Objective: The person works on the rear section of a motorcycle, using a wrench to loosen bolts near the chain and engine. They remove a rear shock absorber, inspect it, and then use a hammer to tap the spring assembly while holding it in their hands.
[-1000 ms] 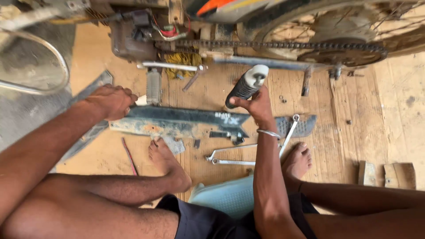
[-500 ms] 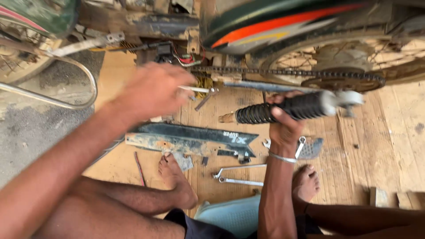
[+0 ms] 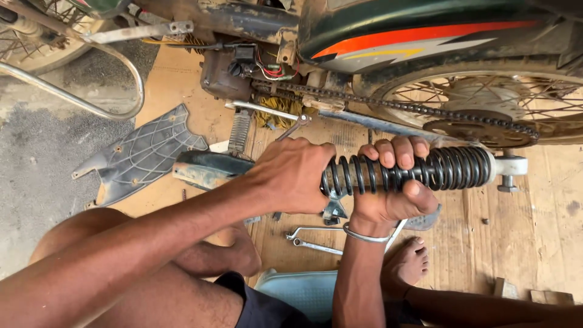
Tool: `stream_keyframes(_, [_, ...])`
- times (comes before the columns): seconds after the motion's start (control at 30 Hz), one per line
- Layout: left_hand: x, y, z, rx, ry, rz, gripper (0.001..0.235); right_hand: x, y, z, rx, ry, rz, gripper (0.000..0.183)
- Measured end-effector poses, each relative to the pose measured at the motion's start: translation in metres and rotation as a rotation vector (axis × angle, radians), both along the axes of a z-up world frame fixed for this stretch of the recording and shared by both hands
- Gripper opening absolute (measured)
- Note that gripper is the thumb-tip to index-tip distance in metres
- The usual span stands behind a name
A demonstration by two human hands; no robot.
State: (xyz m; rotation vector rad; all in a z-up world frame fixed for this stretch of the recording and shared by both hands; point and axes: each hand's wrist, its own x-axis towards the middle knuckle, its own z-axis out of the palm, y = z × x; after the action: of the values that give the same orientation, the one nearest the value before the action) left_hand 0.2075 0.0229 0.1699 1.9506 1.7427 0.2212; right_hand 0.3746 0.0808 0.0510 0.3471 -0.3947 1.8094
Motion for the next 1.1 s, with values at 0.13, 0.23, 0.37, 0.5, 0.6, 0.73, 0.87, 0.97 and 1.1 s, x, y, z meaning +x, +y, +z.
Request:
stream_keyframes(0.13, [-0.005, -0.001, -0.003, -0.066, 0.064, -0.029, 0.039, -0.004, -0.006, -0.001, -0.054, -0.028, 0.005, 0.041])
stream_keyframes(0.23, [-0.007, -0.003, 0.001, -0.097, 0.046, -0.024, 0.034, -0.007, -0.006, -0.006, -0.02, -0.01, 0.009, 0.042])
stream_keyframes(0.37, [-0.013, -0.006, 0.005, 0.016, 0.02, 0.019, 0.029, -0.018, 0.0, -0.001, 0.079, -0.017, -0.035, 0.039])
stream_keyframes(0.5, [-0.017, -0.004, 0.006, 0.103, -0.05, 0.032, 0.022, -0.03, 0.009, 0.03, 0.047, -0.135, -0.161, 0.077])
stream_keyframes(0.6, [-0.016, -0.007, 0.013, -0.134, -0.046, 0.076, 0.024, -0.012, 0.021, 0.009, 0.012, 0.012, -0.106, 0.086])
stream_keyframes(0.73, [-0.013, -0.005, 0.001, -0.331, -0.075, 0.105, 0.027, 0.009, 0.029, -0.038, 0.205, 0.194, 0.041, 0.048])
stream_keyframes(0.87, [-0.006, -0.001, -0.023, -0.224, -0.009, 0.114, 0.035, 0.017, 0.029, -0.037, 0.099, 0.101, 0.012, 0.029])
stream_keyframes(0.97, [-0.004, 0.003, -0.027, -0.234, -0.003, 0.153, 0.039, 0.023, 0.035, -0.037, 0.028, -0.005, 0.005, 0.028])
stream_keyframes(1.1, [-0.002, 0.004, -0.026, -0.263, 0.013, 0.162, 0.04, 0.029, 0.038, -0.036, -0.069, -0.075, 0.003, 0.027])
